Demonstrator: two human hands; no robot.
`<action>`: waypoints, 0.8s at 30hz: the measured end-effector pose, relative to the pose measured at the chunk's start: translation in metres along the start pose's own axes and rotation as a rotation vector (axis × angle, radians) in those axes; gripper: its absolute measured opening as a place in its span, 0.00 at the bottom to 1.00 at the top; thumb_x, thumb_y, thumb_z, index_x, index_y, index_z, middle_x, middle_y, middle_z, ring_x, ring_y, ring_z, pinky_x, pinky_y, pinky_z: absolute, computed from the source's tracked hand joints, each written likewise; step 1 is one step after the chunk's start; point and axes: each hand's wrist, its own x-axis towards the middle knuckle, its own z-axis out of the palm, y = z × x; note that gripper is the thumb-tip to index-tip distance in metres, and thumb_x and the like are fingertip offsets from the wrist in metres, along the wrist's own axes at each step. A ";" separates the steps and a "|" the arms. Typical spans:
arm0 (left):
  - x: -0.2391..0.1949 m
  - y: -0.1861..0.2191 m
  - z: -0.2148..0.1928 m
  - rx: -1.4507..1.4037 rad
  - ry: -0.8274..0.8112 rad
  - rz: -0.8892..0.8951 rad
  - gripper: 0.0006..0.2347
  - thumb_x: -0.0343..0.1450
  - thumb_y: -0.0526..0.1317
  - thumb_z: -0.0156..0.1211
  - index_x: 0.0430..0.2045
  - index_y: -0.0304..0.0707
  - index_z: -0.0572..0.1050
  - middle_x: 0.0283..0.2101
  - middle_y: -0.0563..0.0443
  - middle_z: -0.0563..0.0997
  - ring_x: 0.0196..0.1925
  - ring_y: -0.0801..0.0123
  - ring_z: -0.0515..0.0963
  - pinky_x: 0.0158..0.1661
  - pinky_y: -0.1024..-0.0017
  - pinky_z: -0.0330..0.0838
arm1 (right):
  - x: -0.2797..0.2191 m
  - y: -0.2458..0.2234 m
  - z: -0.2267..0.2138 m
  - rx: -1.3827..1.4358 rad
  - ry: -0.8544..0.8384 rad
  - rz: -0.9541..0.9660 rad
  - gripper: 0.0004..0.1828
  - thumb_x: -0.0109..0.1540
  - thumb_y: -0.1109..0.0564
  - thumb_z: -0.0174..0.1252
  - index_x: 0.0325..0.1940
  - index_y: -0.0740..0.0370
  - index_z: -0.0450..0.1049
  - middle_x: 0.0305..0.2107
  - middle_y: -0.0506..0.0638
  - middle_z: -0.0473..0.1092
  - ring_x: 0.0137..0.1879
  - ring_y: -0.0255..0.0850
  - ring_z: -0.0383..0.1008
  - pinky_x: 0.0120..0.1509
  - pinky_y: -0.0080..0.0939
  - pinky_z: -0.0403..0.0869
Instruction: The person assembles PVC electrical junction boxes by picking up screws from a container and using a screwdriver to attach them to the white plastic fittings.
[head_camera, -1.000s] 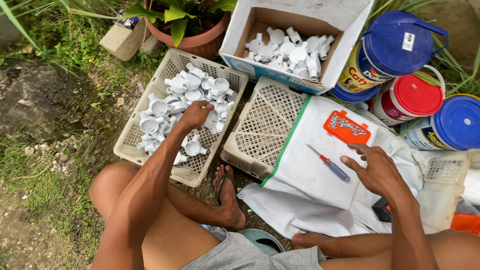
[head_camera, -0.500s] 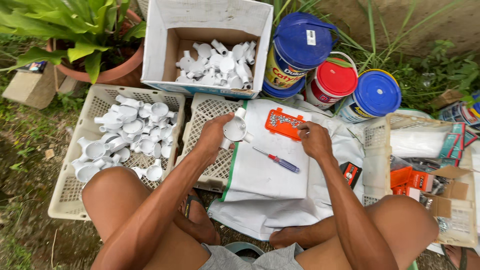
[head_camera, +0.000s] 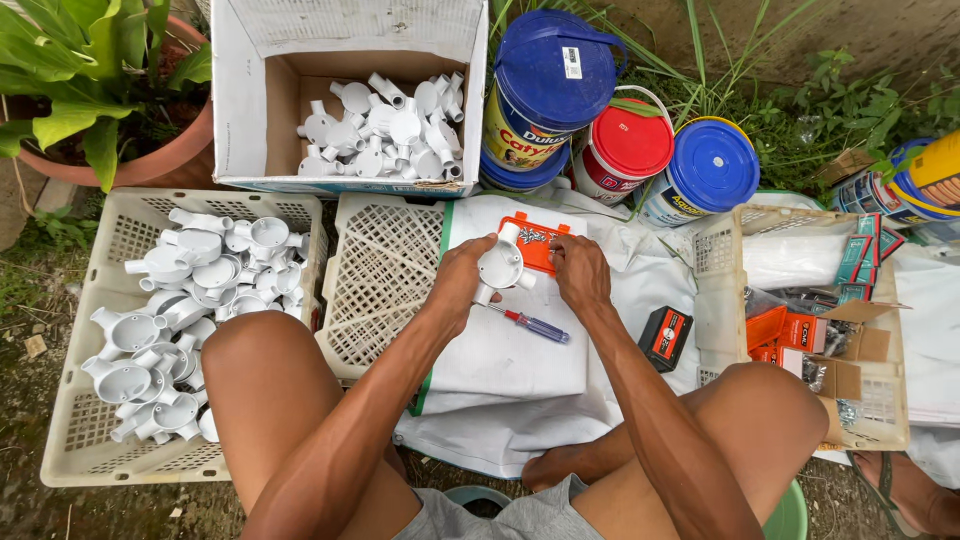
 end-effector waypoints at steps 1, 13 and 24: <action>0.002 0.000 -0.001 0.000 -0.003 -0.002 0.16 0.70 0.48 0.56 0.40 0.31 0.72 0.35 0.43 0.76 0.33 0.60 0.82 0.23 0.70 0.79 | 0.002 0.003 0.001 -0.002 0.000 0.003 0.11 0.60 0.61 0.58 0.46 0.59 0.77 0.34 0.55 0.73 0.46 0.50 0.74 0.49 0.49 0.75; 0.002 0.003 -0.002 0.002 0.008 0.017 0.14 0.69 0.48 0.57 0.37 0.35 0.72 0.33 0.47 0.76 0.32 0.65 0.80 0.25 0.73 0.79 | -0.015 -0.013 -0.024 0.151 -0.058 0.012 0.05 0.61 0.59 0.58 0.40 0.58 0.75 0.29 0.56 0.71 0.44 0.52 0.74 0.47 0.50 0.74; -0.006 0.006 -0.002 0.013 0.018 0.046 0.13 0.69 0.48 0.57 0.38 0.38 0.75 0.32 0.50 0.76 0.31 0.69 0.78 0.25 0.73 0.78 | -0.042 -0.082 -0.089 0.520 0.013 0.069 0.07 0.58 0.62 0.62 0.40 0.59 0.76 0.27 0.52 0.75 0.34 0.34 0.73 0.42 0.33 0.73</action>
